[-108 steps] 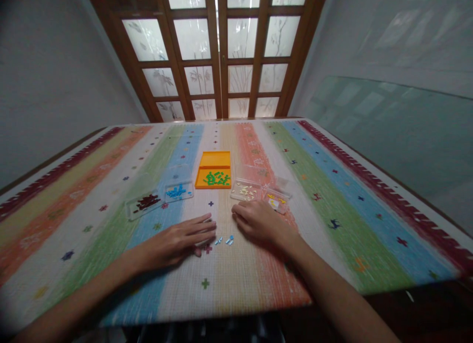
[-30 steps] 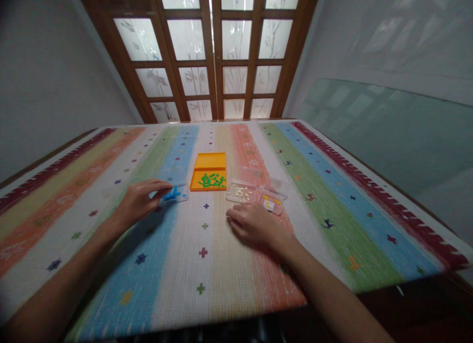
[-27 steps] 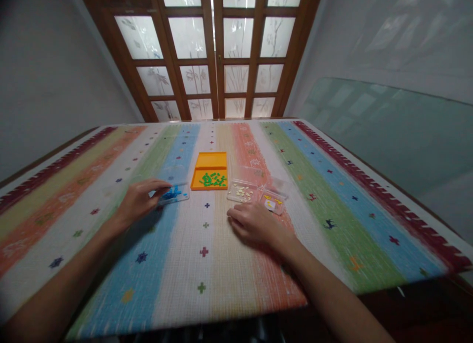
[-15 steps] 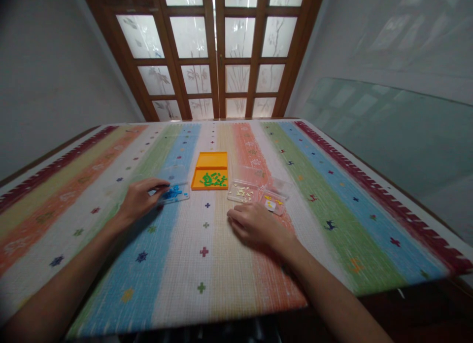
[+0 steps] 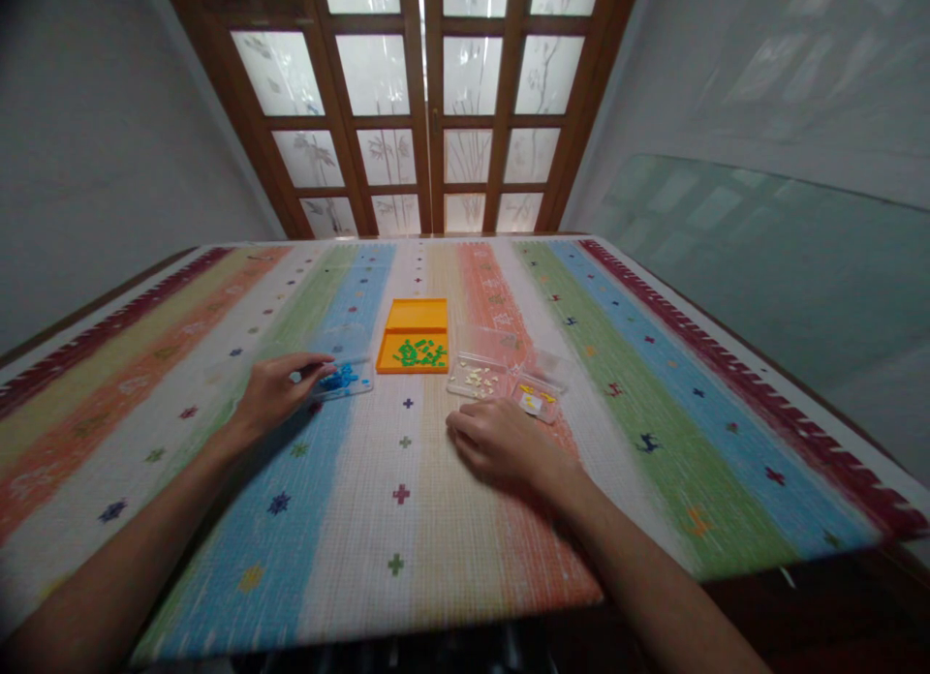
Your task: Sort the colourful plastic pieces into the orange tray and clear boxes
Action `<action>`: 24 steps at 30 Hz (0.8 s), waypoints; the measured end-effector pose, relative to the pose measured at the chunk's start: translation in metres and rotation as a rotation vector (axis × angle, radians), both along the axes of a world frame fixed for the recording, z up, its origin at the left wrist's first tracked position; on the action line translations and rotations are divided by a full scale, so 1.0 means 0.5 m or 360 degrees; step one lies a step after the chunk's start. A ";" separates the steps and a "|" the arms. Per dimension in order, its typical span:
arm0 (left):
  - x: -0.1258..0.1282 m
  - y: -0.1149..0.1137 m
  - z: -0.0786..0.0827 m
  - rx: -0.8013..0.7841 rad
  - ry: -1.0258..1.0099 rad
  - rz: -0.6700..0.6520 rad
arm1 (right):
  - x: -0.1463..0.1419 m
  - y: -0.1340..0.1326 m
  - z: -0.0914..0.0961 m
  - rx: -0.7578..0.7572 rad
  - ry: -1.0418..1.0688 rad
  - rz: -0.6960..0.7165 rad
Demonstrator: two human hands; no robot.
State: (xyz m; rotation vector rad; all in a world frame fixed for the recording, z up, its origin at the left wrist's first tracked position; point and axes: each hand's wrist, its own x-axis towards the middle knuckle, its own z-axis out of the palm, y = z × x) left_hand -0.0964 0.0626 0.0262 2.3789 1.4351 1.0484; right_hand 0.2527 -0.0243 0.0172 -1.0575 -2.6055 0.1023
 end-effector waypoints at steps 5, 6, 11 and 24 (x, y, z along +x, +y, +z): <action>-0.002 0.003 -0.001 0.0021 -0.0033 -0.0049 | 0.000 0.000 0.000 -0.0019 -0.0030 -0.0008; -0.003 0.003 -0.002 0.0018 -0.0041 -0.0063 | -0.001 -0.001 0.000 -0.0022 -0.0040 -0.0015; -0.008 0.005 -0.008 -0.0031 -0.0042 -0.0080 | -0.003 -0.003 0.005 -0.0032 -0.0048 -0.0010; 0.002 -0.010 -0.007 0.0436 0.0146 -0.0148 | -0.002 -0.004 0.001 -0.0063 -0.0077 -0.0040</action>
